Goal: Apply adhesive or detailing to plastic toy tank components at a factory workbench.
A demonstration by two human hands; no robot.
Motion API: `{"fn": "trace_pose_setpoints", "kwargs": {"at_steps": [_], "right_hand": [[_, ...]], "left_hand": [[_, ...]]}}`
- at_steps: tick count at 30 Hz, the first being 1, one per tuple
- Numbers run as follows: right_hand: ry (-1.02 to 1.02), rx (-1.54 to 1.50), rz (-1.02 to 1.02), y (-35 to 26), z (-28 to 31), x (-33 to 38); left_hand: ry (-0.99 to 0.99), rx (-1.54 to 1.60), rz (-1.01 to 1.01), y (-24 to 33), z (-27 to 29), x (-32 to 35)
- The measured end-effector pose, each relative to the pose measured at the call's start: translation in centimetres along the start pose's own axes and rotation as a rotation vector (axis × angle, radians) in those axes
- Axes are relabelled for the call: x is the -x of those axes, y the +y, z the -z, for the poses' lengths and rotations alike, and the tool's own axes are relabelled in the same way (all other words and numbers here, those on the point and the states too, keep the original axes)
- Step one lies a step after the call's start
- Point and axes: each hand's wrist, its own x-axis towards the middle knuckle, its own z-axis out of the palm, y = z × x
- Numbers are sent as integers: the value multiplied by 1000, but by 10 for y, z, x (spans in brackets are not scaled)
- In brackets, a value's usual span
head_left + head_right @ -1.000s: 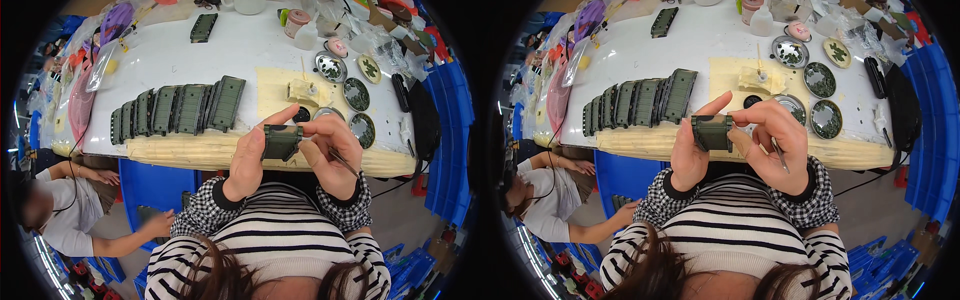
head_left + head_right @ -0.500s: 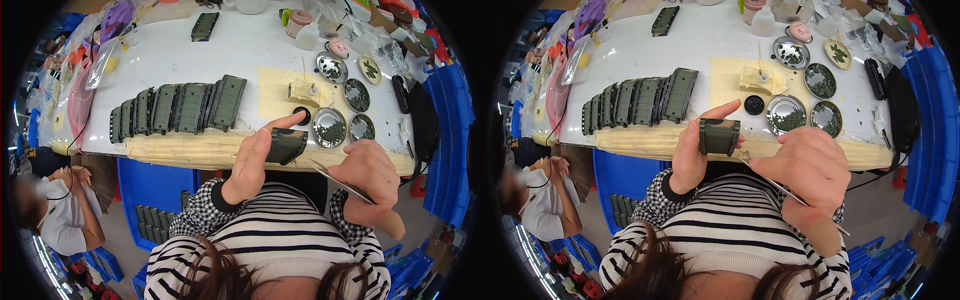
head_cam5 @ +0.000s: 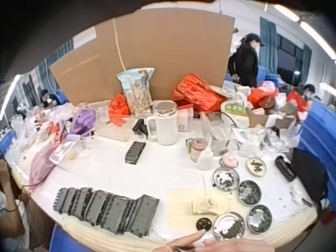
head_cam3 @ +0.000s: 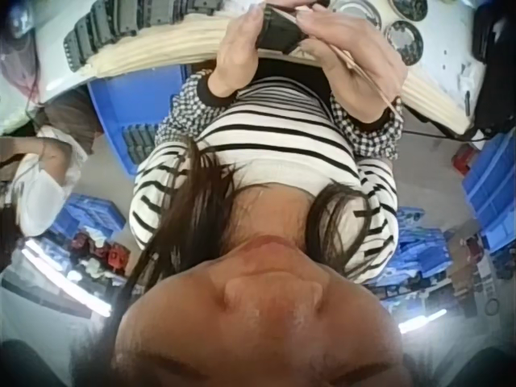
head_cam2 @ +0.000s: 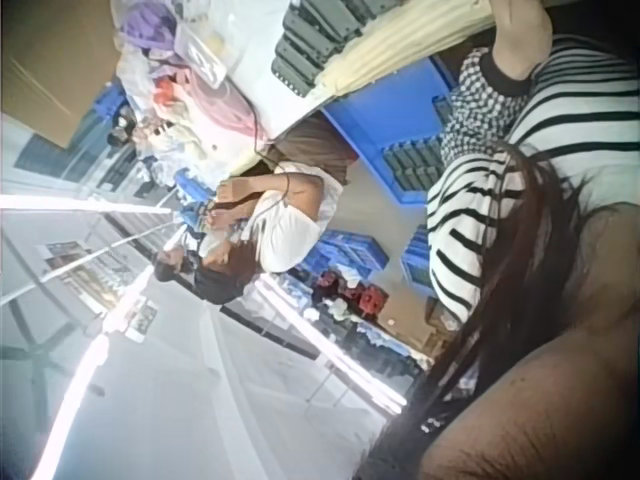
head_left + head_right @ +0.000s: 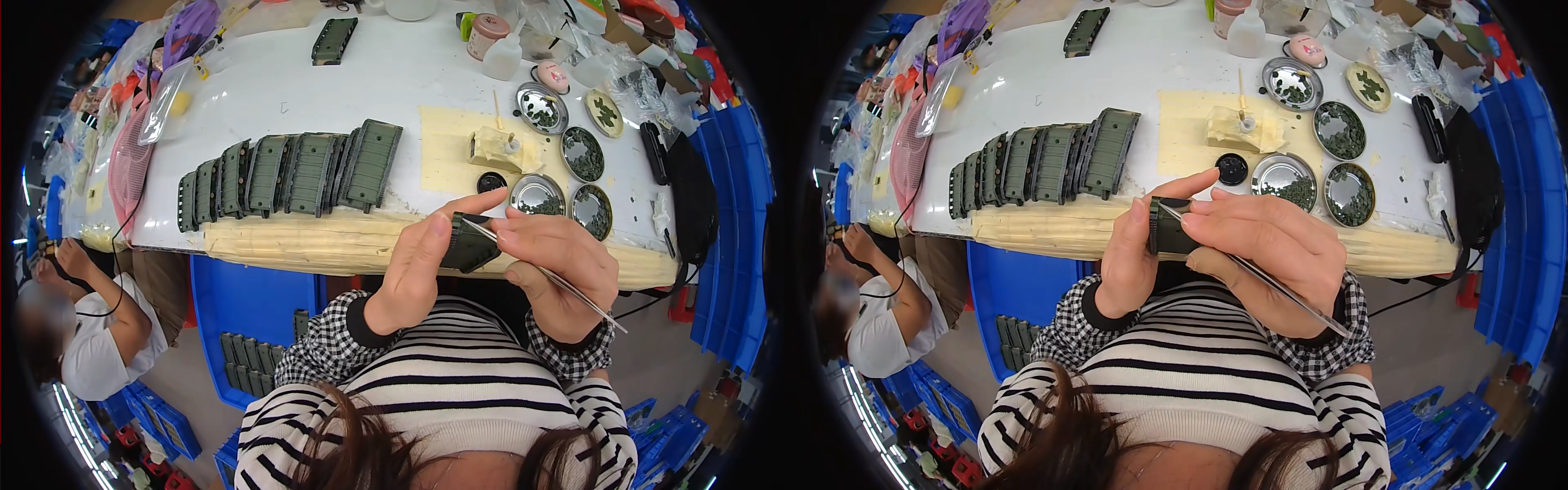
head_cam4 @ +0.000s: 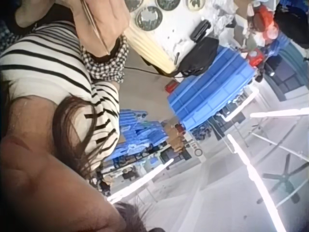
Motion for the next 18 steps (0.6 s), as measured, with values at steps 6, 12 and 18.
{"fn": "trace_pose_setpoints", "kwargs": {"at_steps": [6, 12, 18], "right_hand": [[-2, 28, 13, 2, -1, 1], [-50, 33, 53, -4, 3, -3], [73, -78, 37, -1, -1, 1]], "left_hand": [[0, 13, -28, -1, -1, -1], [-11, 50, -71, -2, 0, 3], [-34, 38, -7, 2, 3, 1]]}}
